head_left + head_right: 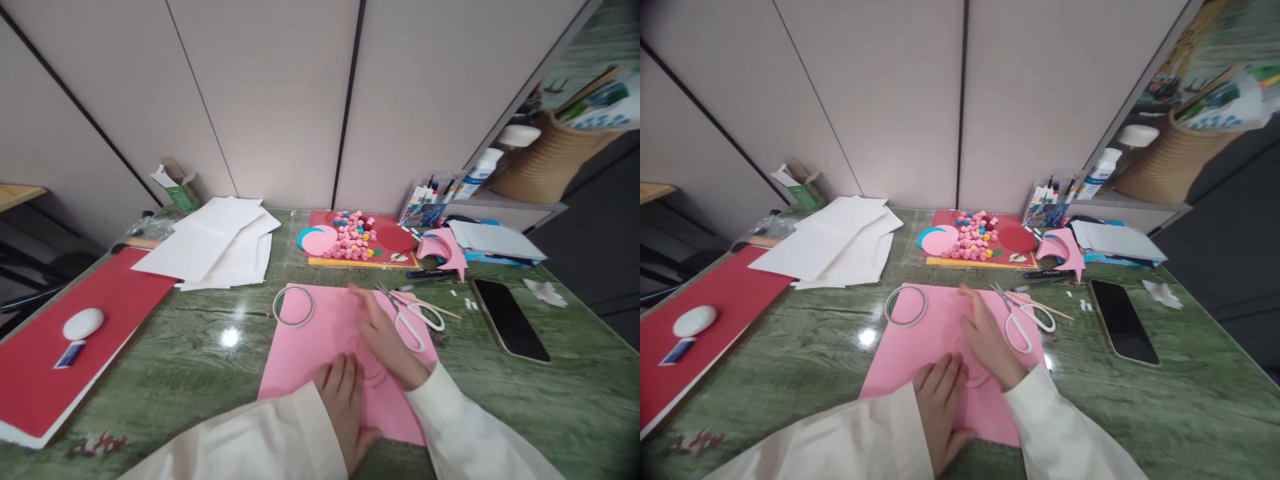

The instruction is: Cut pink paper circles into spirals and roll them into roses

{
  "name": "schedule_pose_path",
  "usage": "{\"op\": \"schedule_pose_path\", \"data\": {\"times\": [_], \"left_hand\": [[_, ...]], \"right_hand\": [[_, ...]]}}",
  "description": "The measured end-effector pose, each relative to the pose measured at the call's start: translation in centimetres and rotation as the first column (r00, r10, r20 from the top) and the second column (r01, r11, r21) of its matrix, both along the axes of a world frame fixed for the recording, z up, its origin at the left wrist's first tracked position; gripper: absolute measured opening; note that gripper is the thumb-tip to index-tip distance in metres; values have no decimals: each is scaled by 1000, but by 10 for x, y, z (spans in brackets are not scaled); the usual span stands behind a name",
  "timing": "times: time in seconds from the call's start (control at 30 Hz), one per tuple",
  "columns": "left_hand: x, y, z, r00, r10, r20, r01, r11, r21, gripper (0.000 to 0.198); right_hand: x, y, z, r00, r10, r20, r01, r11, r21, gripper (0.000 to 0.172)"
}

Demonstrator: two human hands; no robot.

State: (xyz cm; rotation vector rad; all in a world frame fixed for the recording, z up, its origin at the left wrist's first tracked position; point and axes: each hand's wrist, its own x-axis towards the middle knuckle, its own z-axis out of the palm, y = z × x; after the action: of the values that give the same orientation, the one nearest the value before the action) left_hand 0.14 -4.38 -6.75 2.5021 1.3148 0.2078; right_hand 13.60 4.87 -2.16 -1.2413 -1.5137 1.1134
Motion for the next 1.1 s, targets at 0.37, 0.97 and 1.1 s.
{"op": "schedule_pose_path", "data": {"times": [0.37, 0.97, 1.1], "left_hand": [[-7, 9, 17, 995, -21, 93, 9, 991, 134, 56], [-51, 88, 14, 946, 293, 141, -319, 922, 218, 15], [-43, 74, 33, 828, 93, 553, -163, 983, 79, 18]], "right_hand": [[11, 6, -4, 988, -137, -76, 142, 987, 72, 38], [9, -11, -10, 961, -146, 236, 100, 975, 198, 28], [5, -21, 1, 965, -99, 244, 56, 982, 178, 28]]}}
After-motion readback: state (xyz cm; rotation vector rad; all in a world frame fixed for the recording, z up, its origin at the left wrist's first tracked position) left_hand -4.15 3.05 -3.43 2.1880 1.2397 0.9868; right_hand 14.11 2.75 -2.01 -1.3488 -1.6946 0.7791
